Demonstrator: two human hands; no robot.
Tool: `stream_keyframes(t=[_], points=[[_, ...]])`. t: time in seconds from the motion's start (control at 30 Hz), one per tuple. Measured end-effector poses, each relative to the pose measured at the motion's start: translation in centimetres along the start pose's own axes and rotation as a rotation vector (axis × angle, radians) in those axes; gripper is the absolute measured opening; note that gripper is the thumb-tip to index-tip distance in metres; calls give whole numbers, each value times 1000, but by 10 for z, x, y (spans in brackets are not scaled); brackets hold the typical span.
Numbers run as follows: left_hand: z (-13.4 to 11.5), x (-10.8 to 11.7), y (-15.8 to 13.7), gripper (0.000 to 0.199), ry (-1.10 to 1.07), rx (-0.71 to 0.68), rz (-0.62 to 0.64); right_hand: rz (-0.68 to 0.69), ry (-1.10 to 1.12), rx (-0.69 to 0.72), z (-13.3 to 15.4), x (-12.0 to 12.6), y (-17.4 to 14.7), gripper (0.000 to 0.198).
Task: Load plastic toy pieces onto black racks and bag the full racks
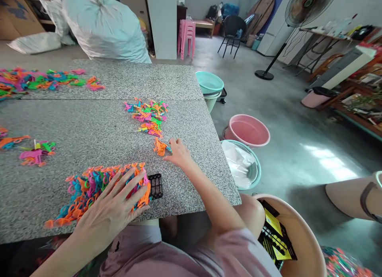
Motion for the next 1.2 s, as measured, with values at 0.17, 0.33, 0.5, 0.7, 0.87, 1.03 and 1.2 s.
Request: stream_keyframes(t=[0.17,0.33,0.5,0.7,0.87,1.03,1.2], points=[[10,4,-5,37,-28,-19,23,222,44,-58,-20,-2,34,19],[15,6,-7,38,-52,-8,47,58,402,151,6,-37,-28,12],[11,7,-5,44,-72,24,29,-68,418,200,32,-67,-45,9],[9,7,-5,41,-63,17,25,120,48,282,52,-61,-27,7],[10,4,-3,43,-82,-56,25,270,-7,387,58,-51,-16,11],[11,-3,-2,46,-68,6,-2,38,71,262,25,-28,53,28],[10,-5,-1,41,-81,51,10,-103,-116,-24,7,-25,93,24]])
Point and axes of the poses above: each hand's wrist, its own y-axis towards the middle knuckle, its own x-axis out of the back of the hand, z = x × y, the point moved 2 cm from there along y, towards the middle knuckle, and after that the axes turned 12 degrees about x, right-handed, at the moved point
